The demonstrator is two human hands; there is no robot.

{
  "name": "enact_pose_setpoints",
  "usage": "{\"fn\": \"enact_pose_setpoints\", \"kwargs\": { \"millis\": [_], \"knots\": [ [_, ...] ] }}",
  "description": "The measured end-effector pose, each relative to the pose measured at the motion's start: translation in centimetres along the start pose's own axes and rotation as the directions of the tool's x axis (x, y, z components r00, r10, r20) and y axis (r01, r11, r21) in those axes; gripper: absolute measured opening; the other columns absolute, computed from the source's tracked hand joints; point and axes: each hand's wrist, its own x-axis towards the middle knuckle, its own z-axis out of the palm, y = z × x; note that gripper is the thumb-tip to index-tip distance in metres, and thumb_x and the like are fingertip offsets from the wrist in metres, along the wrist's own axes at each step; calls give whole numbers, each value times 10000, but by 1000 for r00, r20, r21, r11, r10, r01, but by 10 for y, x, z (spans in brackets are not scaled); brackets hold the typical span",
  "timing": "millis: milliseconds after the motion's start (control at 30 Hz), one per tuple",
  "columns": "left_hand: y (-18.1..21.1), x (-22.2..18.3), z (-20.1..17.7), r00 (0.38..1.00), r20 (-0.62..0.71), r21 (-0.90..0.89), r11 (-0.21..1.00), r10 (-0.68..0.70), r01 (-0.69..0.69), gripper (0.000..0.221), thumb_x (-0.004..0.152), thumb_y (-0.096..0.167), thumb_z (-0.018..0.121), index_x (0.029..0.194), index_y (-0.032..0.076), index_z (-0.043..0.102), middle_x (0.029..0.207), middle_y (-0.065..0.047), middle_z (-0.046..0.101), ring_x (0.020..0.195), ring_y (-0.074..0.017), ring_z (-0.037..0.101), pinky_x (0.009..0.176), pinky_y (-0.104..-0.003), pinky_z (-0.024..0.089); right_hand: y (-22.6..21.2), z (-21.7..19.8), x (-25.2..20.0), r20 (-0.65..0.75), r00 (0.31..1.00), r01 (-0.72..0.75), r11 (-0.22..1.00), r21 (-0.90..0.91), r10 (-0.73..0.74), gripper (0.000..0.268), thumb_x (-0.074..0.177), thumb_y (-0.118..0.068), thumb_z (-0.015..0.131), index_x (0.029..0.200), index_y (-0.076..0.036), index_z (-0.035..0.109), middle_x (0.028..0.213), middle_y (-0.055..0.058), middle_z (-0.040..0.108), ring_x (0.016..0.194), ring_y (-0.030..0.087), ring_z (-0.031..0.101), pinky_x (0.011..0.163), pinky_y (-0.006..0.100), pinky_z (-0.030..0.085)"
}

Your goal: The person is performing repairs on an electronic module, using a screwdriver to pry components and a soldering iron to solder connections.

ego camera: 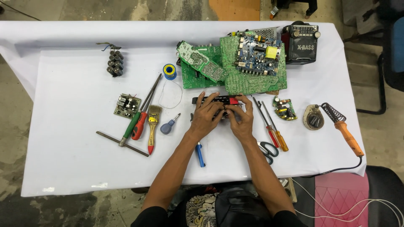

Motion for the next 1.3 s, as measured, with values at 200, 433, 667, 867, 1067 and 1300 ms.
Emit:
{"fn": "enact_pose_setpoints", "kwargs": {
  "millis": [200,433,667,867,1067,1300],
  "knots": [
    [1,1,-1,1000,-9,-5,1000,13,-13,118,857,66,806,926,98,716,1010,-35,768,1317,-202,602,1261,-481,204,4,4,-1,-26,1000,-15,1000,-9,15,111,920,-70,768,1015,-124,744,1267,87,535,1365,418,501,1147,567,374],
    [-1,-1,0,1000,6,18,1000,16,-16,179,853,112,821,1007,109,730,1043,-36,763,1334,-205,586,1262,-485,202,-15,-9,8,-19,999,-31,998,51,32,178,955,-45,709,1120,-110,726,1267,115,558,1369,431,499,1139,583,374],
    [-2,-2,6,998,16,112,992,63,-64,135,864,166,828,980,140,764,990,-19,758,1324,-200,581,1254,-500,203,-1,-12,2,-4,998,-61,998,7,61,169,886,-11,781,1038,-48,718,1229,145,584,1246,412,589,1052,514,477],
    [-4,-2,11,999,-4,109,993,48,-48,116,884,195,819,982,156,773,970,-14,756,1300,-205,593,1240,-506,217,-2,-10,3,-14,998,-67,997,23,68,152,894,-10,784,1029,-52,726,1215,150,580,1192,386,616,1027,481,496],
    [-2,-2,13,999,-10,141,989,44,-43,94,886,211,814,967,176,782,957,-5,755,1292,-201,595,1232,-506,222,-1,-9,1,-6,998,-63,997,35,63,142,915,-2,755,1030,-83,738,1226,138,572,1158,366,627,1032,477,494],
    [-1,-1,9,999,-4,117,992,41,-40,128,885,201,809,992,152,757,976,-9,749,1299,-196,589,1242,-508,206,-8,-15,5,-9,997,-72,996,46,73,133,914,-9,724,1035,-64,726,1185,155,607,1119,381,651,976,485,527]
  ]
}}
